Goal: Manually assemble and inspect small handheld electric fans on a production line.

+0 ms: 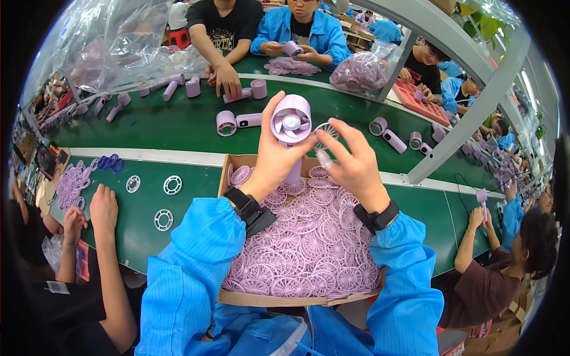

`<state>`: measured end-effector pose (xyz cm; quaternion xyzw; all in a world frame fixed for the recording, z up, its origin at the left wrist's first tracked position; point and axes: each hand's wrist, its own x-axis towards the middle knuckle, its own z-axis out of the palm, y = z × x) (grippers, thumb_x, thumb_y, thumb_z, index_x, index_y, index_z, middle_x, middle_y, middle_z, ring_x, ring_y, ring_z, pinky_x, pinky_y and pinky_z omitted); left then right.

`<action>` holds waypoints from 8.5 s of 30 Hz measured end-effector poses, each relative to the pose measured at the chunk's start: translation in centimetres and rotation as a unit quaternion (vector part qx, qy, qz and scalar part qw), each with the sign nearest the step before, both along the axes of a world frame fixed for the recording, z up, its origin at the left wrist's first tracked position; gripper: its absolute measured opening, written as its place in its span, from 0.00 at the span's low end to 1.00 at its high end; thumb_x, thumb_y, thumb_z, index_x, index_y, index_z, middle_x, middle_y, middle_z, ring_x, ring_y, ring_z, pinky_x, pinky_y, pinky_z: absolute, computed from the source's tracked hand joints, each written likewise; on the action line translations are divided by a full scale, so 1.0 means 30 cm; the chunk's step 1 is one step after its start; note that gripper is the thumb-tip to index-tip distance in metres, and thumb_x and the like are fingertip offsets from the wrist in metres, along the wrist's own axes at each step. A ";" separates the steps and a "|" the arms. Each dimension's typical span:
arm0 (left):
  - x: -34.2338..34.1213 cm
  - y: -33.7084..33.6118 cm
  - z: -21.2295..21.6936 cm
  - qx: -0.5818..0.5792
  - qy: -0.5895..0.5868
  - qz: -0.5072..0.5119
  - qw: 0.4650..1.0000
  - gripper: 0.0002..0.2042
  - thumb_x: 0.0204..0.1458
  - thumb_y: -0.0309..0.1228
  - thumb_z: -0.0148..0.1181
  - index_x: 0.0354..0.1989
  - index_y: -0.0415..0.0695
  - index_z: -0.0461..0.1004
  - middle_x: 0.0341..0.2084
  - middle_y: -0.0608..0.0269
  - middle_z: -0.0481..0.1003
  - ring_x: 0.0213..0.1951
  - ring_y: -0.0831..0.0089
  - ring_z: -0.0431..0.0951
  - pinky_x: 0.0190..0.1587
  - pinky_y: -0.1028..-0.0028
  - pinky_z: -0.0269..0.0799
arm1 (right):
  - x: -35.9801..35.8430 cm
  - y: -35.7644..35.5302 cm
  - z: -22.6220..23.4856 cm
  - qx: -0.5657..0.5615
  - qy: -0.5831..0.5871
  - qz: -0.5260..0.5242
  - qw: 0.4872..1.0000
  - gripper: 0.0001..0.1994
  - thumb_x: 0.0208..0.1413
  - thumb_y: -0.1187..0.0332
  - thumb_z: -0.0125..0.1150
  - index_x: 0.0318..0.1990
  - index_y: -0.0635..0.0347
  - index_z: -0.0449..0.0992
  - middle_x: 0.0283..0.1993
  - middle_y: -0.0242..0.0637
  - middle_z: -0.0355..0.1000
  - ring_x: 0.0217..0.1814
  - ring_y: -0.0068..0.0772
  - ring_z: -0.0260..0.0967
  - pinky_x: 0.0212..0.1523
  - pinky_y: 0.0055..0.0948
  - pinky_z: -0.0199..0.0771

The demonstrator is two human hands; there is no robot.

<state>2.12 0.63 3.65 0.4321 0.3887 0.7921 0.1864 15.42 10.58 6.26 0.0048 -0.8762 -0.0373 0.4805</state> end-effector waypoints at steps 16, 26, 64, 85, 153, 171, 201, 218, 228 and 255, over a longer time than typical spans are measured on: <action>0.057 0.022 -0.060 -0.231 0.132 0.065 0.962 0.37 0.50 0.17 0.50 0.67 0.55 0.42 0.42 0.50 0.74 0.33 0.67 0.79 0.32 0.71 0.76 | -0.005 -0.039 -0.017 -0.063 0.000 -0.017 0.998 0.20 0.35 0.73 0.69 0.42 0.57 0.77 0.49 0.41 0.70 0.48 0.43 0.67 0.47 0.36 0.71; 0.059 0.020 -0.050 -0.242 0.124 0.042 0.961 0.38 0.49 0.23 0.54 0.67 0.52 0.40 0.37 0.43 0.76 0.38 0.50 0.79 0.39 0.62 0.75 | -0.002 -0.044 -0.005 -0.053 -0.020 -0.017 0.998 0.20 0.35 0.74 0.69 0.42 0.58 0.77 0.49 0.41 0.70 0.48 0.43 0.67 0.47 0.36 0.71; 0.062 -0.025 -0.003 -0.132 -0.007 -0.170 0.977 0.26 0.60 0.35 0.44 0.67 0.58 0.47 0.30 0.63 0.70 0.21 0.79 0.71 0.19 0.78 0.69 | -0.008 -0.032 -0.011 -0.698 -0.004 0.258 0.668 0.18 0.60 0.72 0.49 0.58 0.58 0.65 0.49 0.32 0.69 0.48 0.21 0.67 0.43 0.19 0.71; -0.037 0.125 -0.105 -0.225 -0.022 -0.016 0.974 0.23 0.57 0.29 0.49 0.61 0.40 0.58 0.45 0.55 0.71 0.44 0.72 0.72 0.43 0.73 0.72 | 0.283 0.851 -0.252 -0.241 -0.313 -0.309 0.865 0.17 0.52 0.65 0.54 0.49 0.62 0.72 0.33 0.44 0.73 0.36 0.44 0.73 0.38 0.36 0.71; -0.076 0.015 -0.013 -0.165 -0.153 0.010 0.974 0.40 0.50 0.24 0.57 0.67 0.56 0.38 0.41 0.56 0.70 0.27 0.70 0.77 0.22 0.72 0.76 | -0.060 -0.104 -0.176 -0.142 -0.382 0.082 0.910 0.14 0.43 0.75 0.57 0.41 0.61 0.74 0.31 0.44 0.72 0.42 0.48 0.70 0.43 0.39 0.72; -0.027 0.017 0.002 -0.012 0.029 0.010 0.999 0.46 0.43 0.19 0.64 0.67 0.56 0.41 0.44 0.59 0.68 0.36 0.76 0.75 0.26 0.79 0.74 | -0.080 0.004 -0.071 -0.705 -0.029 0.283 0.650 0.10 0.61 0.77 0.45 0.49 0.64 0.66 0.47 0.38 0.68 0.50 0.31 0.69 0.51 0.32 0.75; -0.020 0.013 -0.011 -0.200 -0.085 -0.022 0.976 0.42 0.48 0.23 0.59 0.68 0.56 0.39 0.44 0.56 0.70 0.37 0.73 0.76 0.29 0.74 0.76 | -0.029 0.023 -0.035 -0.156 -0.012 0.001 0.988 0.22 0.40 0.75 0.67 0.48 0.59 0.74 0.51 0.42 0.67 0.49 0.42 0.67 0.47 0.33 0.70; 0.030 0.026 -0.054 -0.217 0.166 0.045 0.961 0.42 0.48 0.25 0.59 0.68 0.54 0.39 0.46 0.42 0.72 0.44 0.50 0.76 0.44 0.63 0.73 | -0.035 -0.014 -0.024 -0.119 0.009 0.004 0.993 0.22 0.36 0.76 0.67 0.45 0.61 0.76 0.48 0.42 0.68 0.47 0.42 0.65 0.48 0.36 0.68; 0.039 0.017 -0.059 -0.184 0.215 0.069 0.957 0.42 0.47 0.23 0.58 0.67 0.54 0.39 0.44 0.47 0.72 0.41 0.55 0.78 0.39 0.63 0.75 | -0.042 -0.006 -0.037 -0.050 -0.002 -0.010 0.999 0.18 0.37 0.76 0.65 0.42 0.59 0.78 0.50 0.43 0.68 0.49 0.46 0.65 0.49 0.37 0.66; 0.042 0.002 -0.011 -0.200 -0.065 -0.159 0.965 0.26 0.60 0.39 0.48 0.66 0.57 0.50 0.36 0.59 0.72 0.26 0.77 0.73 0.23 0.78 0.71 | -0.064 0.005 -0.055 -0.710 0.012 0.189 0.678 0.17 0.64 0.61 0.43 0.56 0.56 0.65 0.43 0.32 0.69 0.39 0.21 0.67 0.37 0.22 0.70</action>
